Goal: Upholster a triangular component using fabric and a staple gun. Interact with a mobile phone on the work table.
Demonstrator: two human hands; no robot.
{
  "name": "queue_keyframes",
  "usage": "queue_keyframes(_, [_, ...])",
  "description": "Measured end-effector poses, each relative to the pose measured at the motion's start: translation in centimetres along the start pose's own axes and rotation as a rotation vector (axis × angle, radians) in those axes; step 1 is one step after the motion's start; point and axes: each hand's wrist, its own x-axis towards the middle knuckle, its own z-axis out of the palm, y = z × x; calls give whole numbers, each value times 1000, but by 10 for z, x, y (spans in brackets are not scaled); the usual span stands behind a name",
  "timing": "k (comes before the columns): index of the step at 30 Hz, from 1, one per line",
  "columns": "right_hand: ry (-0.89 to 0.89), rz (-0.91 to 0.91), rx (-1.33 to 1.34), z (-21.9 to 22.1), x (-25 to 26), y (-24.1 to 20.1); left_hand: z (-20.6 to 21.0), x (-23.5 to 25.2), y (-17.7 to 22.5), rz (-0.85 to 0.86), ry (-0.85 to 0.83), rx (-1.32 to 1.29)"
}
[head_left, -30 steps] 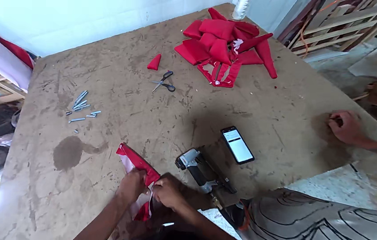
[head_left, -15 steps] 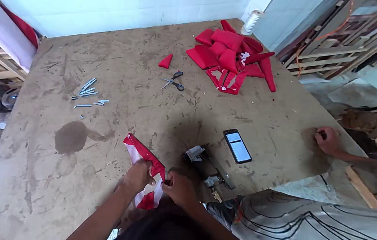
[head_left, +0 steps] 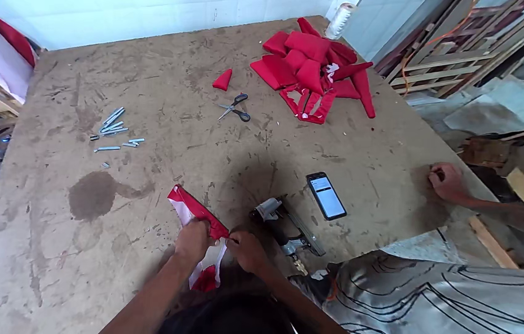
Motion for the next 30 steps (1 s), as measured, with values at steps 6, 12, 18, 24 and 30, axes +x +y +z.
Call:
queue_keyframes(6, [-21,8,-20,-1,17,-22,2,3,4,5,-1,31])
queue_keyframes(12, [-237,124,-35,-18,35,-45,8,1,-10,116,27,-89])
queue_keyframes(18, [-304,118,-247,-26,48,-59,18,-6,1,47,166,-108])
queue_keyframes(24, [-194,-18,-167,-23,34,-49,33,0,-4,11,254,-152])
queue_keyframes(30, [643,-110,-135,-88,-40,31,32,-2,-8,1,231,-211])
